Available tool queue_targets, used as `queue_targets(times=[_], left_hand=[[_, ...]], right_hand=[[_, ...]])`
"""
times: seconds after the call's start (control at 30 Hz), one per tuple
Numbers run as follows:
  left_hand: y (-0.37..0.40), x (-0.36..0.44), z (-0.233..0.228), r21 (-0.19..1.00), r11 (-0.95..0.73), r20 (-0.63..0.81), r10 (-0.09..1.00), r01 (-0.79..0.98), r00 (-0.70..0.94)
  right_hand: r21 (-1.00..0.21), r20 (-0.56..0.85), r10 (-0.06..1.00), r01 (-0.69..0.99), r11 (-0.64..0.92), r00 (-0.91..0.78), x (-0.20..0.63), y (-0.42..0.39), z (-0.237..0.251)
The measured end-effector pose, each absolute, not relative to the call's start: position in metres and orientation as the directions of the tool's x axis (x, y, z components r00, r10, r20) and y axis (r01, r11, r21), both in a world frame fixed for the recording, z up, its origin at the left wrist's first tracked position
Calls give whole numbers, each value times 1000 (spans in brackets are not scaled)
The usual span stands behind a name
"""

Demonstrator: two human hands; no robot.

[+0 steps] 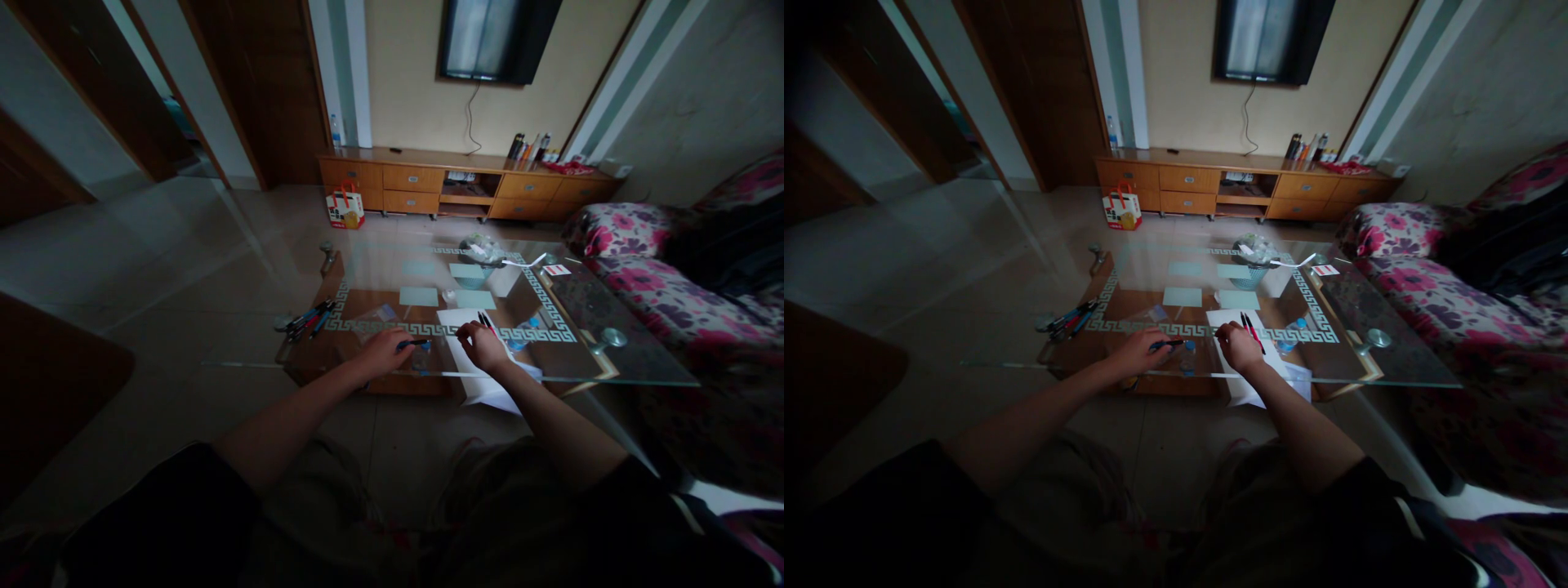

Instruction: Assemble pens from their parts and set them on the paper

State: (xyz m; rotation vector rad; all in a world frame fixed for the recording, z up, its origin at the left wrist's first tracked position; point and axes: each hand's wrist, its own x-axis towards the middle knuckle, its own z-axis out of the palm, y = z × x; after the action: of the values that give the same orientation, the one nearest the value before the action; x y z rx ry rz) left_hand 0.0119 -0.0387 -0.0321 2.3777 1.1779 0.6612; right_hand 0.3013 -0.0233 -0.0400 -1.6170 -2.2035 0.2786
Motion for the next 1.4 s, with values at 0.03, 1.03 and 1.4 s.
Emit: queue_targets(times=[0.03, 1.03, 1.4], left_hand=[[-39, 12, -31, 546, -558, 228, 816, 625, 530], [-37, 13, -35, 544, -584, 237, 796, 603, 557], [-39, 14, -32, 559, -595, 241, 783, 578, 573]], right_hand=[[-401, 213, 944, 858, 320, -252, 300, -24, -40], [-850, 195, 934, 423, 313, -298, 255, -44, -30], [-860, 171, 930, 411, 302, -326, 254, -45, -31]])
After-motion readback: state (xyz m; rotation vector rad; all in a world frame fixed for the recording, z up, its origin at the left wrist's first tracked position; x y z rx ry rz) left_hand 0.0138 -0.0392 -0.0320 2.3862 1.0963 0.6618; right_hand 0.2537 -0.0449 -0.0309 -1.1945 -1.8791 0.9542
